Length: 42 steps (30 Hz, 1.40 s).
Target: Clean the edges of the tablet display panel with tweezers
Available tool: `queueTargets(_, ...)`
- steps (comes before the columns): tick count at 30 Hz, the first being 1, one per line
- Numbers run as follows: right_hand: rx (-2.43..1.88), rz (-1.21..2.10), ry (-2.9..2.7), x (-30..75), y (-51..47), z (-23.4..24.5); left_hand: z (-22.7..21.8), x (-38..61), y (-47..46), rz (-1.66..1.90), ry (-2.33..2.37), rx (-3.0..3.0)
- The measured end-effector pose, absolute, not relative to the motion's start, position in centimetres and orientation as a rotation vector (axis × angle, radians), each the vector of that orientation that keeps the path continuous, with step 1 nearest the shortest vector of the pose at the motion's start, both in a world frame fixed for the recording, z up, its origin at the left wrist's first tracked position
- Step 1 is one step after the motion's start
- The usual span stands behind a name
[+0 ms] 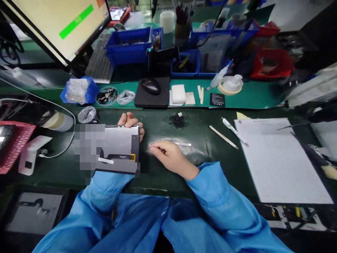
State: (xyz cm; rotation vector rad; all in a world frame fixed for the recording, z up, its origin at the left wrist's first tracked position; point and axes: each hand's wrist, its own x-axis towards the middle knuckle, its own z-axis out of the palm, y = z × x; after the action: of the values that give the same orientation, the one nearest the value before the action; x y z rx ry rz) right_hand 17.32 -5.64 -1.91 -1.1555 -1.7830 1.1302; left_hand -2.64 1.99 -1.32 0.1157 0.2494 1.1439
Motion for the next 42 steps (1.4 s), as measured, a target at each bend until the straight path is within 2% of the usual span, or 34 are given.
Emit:
queueTargets(4, -0.986, 1.570, -1.620, 16.2, -6.7, -2.1, -1.0, -2.1, 1.6, 1.143, 0.302, 0.137)
queueTargets(8, -0.903, 1.751, -1.466, 16.1, -6.8, -2.0, -1.2, -1.3, 1.4, 1.127, 0.332, 0.136)
queueTargets(27, -0.965, 1.661, -1.420, 16.7, -6.7, -0.8, -1.2, 0.1, 0.8, 1.094, 0.454, 0.154)
queueTargets(42, -0.898, 1.865, -1.248, 16.6, -6.4, -0.8, 1.1, 1.1, 0.4, 1.135, 0.569, 0.076)
